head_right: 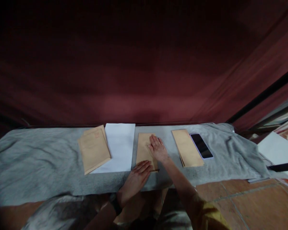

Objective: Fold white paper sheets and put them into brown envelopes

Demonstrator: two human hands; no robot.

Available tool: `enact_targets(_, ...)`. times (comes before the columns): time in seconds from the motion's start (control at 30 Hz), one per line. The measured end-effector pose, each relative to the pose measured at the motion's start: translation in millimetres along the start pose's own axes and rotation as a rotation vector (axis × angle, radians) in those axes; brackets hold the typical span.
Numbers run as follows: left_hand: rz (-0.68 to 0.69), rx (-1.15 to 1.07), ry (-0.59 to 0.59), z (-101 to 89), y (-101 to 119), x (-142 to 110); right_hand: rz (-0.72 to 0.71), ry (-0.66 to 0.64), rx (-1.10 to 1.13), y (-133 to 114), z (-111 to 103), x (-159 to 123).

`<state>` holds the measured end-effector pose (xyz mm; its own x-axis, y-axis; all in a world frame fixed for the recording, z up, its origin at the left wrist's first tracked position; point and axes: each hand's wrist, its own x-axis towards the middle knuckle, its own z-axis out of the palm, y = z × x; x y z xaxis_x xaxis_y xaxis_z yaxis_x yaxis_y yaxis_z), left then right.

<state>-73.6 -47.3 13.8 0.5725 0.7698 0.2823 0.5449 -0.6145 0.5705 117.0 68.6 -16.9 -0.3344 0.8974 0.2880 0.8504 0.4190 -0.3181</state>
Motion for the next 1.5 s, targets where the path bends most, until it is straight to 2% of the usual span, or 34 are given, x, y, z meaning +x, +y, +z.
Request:
enact_targets(0.13,0.034,0.101,0.002,3.1,-1,0,-0.045,0.010,-0.036,-5,2,-15)
enact_targets(0.33,0.053,0.191,0.029,8.1,-2,-1,-0.187,-0.083,-0.091,-1,-6,-41)
enact_targets(0.43,0.062,0.204,0.026,8.3,-3,-1,-0.174,-0.115,-0.099,3,-8,-31)
enact_targets(0.6,0.048,0.220,0.003,7.2,-3,-1,-0.105,-0.098,-0.126,-3,1,4)
enact_targets(0.77,0.042,0.224,-0.041,3.8,-1,1,-0.214,-0.160,-0.089,-20,5,21)
enact_targets(0.93,0.035,0.233,-0.027,2.3,0,1,-0.275,-0.275,0.020,-33,-1,15)
enact_targets(1.17,0.043,0.235,-0.029,3.6,-1,-1,-0.336,-0.438,0.261,-45,-17,-16)
enact_targets(1.27,0.052,0.230,-0.012,3.9,-2,-1,-0.370,-0.419,0.305,-42,-19,-25)
enact_targets(1.33,0.058,0.229,-0.005,3.9,-3,0,-0.351,-0.358,0.273,-35,-18,-24)
enact_targets(1.5,0.077,0.229,0.020,3.9,-4,0,-0.055,-0.137,0.006,-13,-10,-3)
